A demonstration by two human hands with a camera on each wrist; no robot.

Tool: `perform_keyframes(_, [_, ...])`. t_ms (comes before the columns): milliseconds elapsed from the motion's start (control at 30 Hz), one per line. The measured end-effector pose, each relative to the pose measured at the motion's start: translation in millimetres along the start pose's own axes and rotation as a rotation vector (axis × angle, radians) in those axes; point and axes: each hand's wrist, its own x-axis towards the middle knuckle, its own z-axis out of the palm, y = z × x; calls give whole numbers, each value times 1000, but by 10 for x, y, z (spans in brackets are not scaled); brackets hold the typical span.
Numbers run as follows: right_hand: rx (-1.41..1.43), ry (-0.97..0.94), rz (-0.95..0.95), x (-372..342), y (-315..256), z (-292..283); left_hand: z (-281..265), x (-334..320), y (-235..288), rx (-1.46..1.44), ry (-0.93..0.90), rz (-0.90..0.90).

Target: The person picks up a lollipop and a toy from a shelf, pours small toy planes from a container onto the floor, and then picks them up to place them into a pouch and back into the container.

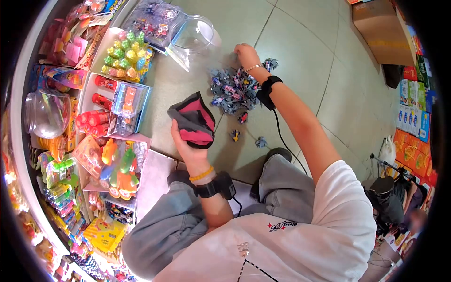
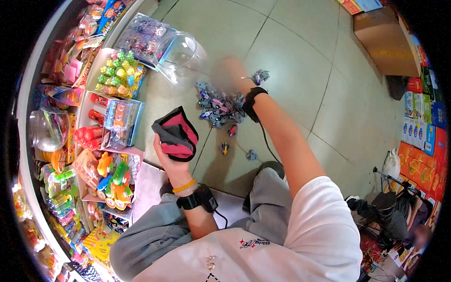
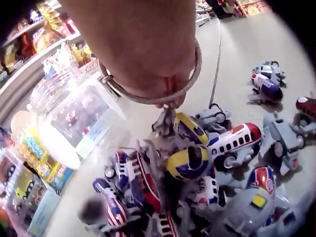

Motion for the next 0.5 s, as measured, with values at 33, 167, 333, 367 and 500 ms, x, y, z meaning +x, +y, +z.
perform_keyframes(33, [65, 55, 18, 64, 153, 166, -8, 34, -22, -18, 19, 3])
perform_keyframes(167, [207, 335, -122, 254, 631, 736, -40, 102, -66, -39, -6, -14])
perform_keyframes(333, [32, 32, -16, 121, 271, 521, -24, 90, -67, -38, 53, -60])
perform_keyframes(367, [15, -36, 14, 75, 119, 361, -4, 80, -59, -34, 78, -60])
perform_keyframes(500, [21, -54, -38, 79, 7, 222, -6, 56, -7, -59, 17, -53])
